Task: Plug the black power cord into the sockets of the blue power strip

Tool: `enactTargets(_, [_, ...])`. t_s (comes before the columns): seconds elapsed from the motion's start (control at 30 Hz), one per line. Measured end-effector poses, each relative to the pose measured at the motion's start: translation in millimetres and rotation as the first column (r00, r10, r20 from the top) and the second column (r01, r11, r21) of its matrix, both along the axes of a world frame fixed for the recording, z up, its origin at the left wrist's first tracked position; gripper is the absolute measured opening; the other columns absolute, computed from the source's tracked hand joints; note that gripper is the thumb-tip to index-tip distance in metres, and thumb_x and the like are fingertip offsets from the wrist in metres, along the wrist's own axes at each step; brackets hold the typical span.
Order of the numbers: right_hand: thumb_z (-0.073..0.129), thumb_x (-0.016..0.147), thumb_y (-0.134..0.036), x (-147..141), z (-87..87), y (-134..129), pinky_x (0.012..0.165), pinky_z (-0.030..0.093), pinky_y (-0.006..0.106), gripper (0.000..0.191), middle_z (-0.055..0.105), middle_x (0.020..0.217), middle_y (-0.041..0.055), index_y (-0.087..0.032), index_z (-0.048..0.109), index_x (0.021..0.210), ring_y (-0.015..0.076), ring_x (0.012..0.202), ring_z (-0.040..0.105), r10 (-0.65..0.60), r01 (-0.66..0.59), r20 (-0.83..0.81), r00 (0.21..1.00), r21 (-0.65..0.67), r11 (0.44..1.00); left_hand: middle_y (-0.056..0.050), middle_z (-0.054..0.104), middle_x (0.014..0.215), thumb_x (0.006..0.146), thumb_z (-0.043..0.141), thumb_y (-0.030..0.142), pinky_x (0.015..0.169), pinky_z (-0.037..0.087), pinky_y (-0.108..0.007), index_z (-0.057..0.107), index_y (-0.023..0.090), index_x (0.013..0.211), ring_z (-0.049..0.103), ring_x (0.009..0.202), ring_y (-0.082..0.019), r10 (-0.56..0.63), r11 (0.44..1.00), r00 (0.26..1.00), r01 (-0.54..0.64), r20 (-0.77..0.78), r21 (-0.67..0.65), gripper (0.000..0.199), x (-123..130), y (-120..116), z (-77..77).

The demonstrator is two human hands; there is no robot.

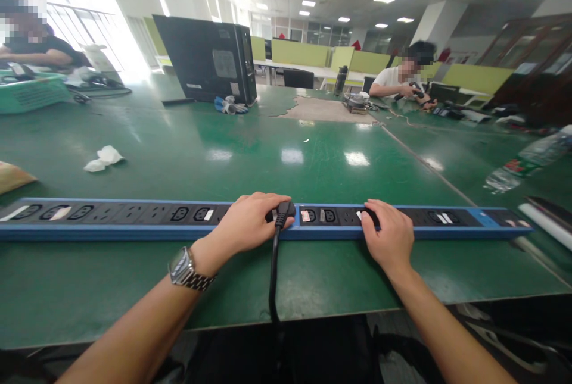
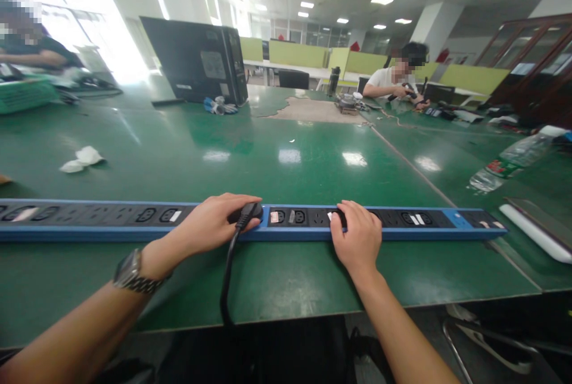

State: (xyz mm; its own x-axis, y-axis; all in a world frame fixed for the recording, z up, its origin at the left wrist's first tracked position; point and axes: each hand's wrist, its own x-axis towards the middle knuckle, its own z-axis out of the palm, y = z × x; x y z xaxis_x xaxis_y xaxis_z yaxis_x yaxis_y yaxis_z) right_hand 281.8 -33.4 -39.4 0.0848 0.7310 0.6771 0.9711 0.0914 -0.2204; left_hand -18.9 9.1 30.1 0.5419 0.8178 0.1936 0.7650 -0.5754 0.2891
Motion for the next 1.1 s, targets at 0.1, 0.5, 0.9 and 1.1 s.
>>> enactTargets(0.1, [0.049,0.09,-0.032,-0.6,0.4,-0.3,0.097,0.038,0.036,0.027,0.072,0.113,0.0069,-0.018,0.069,0.101,0.0224,0.111,0.063,-0.003,0.003,-0.001,1.0,-0.003,1.0,-0.007,0.072,0.117,0.089,0.053,0.052,0.09,0.051,-0.043,0.062,0.025,0.128,0.067,0.106,-0.03,0.017,1.0,0.993,-0.019,-0.117,-0.014,0.048,2.2,1.9,9.9])
enactTargets(0.5, [0.049,0.09,-0.033,0.2,-1.8,0.2,0.097,0.038,0.036,0.027,0.072,0.113,0.0066,-0.019,0.069,0.101,0.0222,0.111,0.063,0.0,0.0,0.0,1.0,0.011,1.0,-0.001,0.07,0.121,0.085,0.065,0.043,0.1,0.042,-0.049,0.067,0.029,0.116,0.062,0.113,-0.027,0.144,0.985,0.984,-0.153,0.108,0.08,0.033,12.7,-18.7,-16.5])
enactTargets(0.9, [0.049,0.09,-0.033,-0.2,-1.2,-0.6,0.098,0.038,0.037,0.027,0.072,0.113,0.0072,-0.019,0.069,0.102,0.0225,0.112,0.063,0.013,-0.012,-0.021,1.0,0.003,1.0,-0.004,0.07,0.121,0.091,0.055,0.025,0.101,0.042,-0.047,0.063,0.027,0.123,0.056,0.117,-0.027,-0.07,0.97,0.975,0.017,0.213,0.243,0.033,-0.7,-15.7,-27.7])
enactTargets(1.1, [0.05,0.088,-0.035,-0.4,6.8,-1.8,0.101,0.038,0.043,0.028,0.071,0.115,0.0094,-0.019,0.069,0.1,0.0255,0.114,0.06,0.041,-0.049,-0.17,0.985,-0.046,0.998,-0.003,0.07,0.119,0.089,0.056,0.023,0.102,0.042,-0.047,0.063,0.027,0.123,0.056,0.118,-0.026,-0.02,0.985,0.967,-0.023,0.252,0.17,0.035,1.1,-19.4,-30.0])
